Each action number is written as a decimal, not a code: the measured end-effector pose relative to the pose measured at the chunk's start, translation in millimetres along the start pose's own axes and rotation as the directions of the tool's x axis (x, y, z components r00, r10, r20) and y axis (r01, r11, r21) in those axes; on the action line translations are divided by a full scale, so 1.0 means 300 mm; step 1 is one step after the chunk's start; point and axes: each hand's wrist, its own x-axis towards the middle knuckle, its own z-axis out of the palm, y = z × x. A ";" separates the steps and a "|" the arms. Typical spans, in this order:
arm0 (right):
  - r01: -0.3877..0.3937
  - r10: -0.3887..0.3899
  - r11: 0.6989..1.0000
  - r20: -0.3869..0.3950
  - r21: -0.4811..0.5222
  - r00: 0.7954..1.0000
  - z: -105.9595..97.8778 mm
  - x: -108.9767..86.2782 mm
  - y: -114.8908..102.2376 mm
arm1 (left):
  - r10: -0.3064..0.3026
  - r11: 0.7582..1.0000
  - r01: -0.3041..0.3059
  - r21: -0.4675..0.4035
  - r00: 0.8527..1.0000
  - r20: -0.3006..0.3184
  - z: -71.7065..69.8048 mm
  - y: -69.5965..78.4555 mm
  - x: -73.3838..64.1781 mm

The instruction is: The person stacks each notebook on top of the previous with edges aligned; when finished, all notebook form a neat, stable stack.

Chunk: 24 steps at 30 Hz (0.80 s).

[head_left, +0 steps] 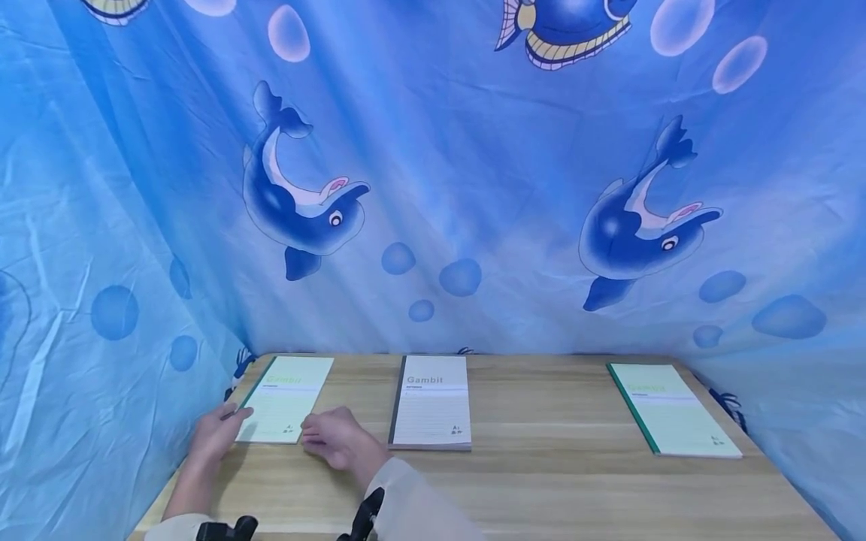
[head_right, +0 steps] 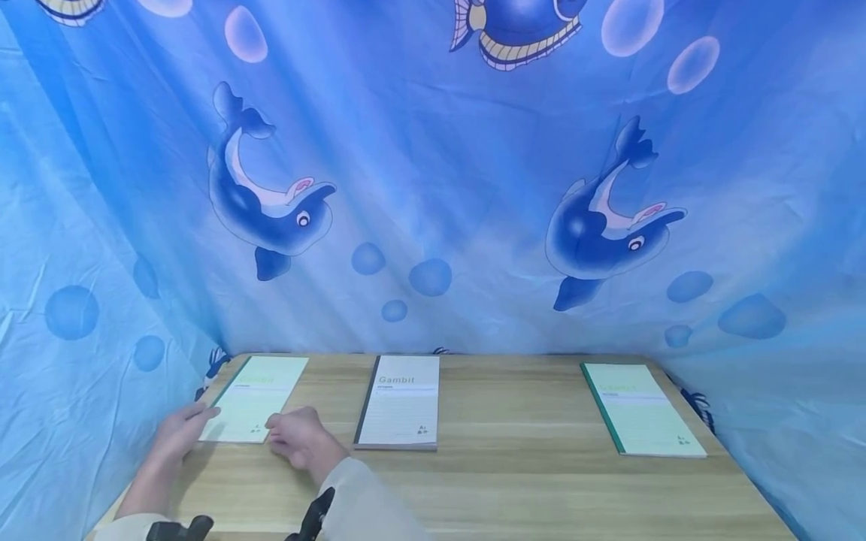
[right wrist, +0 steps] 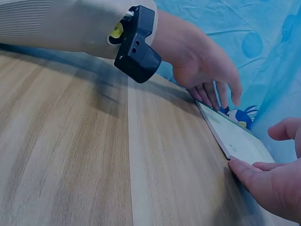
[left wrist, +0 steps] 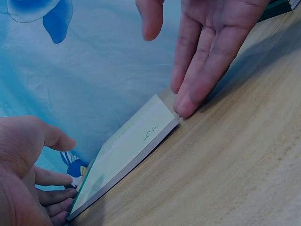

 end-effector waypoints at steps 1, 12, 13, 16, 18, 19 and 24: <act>-0.005 0.005 1.000 0.004 0.003 1.000 0.002 0.001 0.001 | -0.002 1.000 0.002 -0.003 1.000 -0.001 0.001 0.001 -0.002; -0.027 0.024 0.998 0.050 0.058 0.998 -0.033 0.023 0.011 | 0.016 1.000 -0.015 -0.023 1.000 0.023 0.008 0.006 0.004; -0.027 0.024 0.998 0.055 0.063 0.998 -0.034 0.023 0.012 | 0.015 0.999 -0.015 -0.028 1.000 0.019 0.007 0.005 0.006; -0.021 0.017 0.997 0.062 0.071 0.998 -0.038 0.023 0.017 | 0.021 0.998 -0.021 -0.058 1.000 0.013 0.001 -0.004 0.013; -0.018 0.014 0.997 0.059 0.071 0.998 -0.041 0.022 0.019 | 0.025 0.996 -0.024 -0.085 1.000 0.003 -0.003 -0.012 0.019; -0.016 0.012 0.997 0.057 0.071 0.998 -0.043 0.022 0.019 | 0.022 0.994 -0.022 -0.107 1.000 -0.005 -0.004 -0.016 0.021; -0.008 0.005 0.998 0.060 0.057 0.998 -0.061 0.028 0.015 | -0.002 0.965 -0.014 -0.263 0.998 -0.058 -0.010 -0.039 0.033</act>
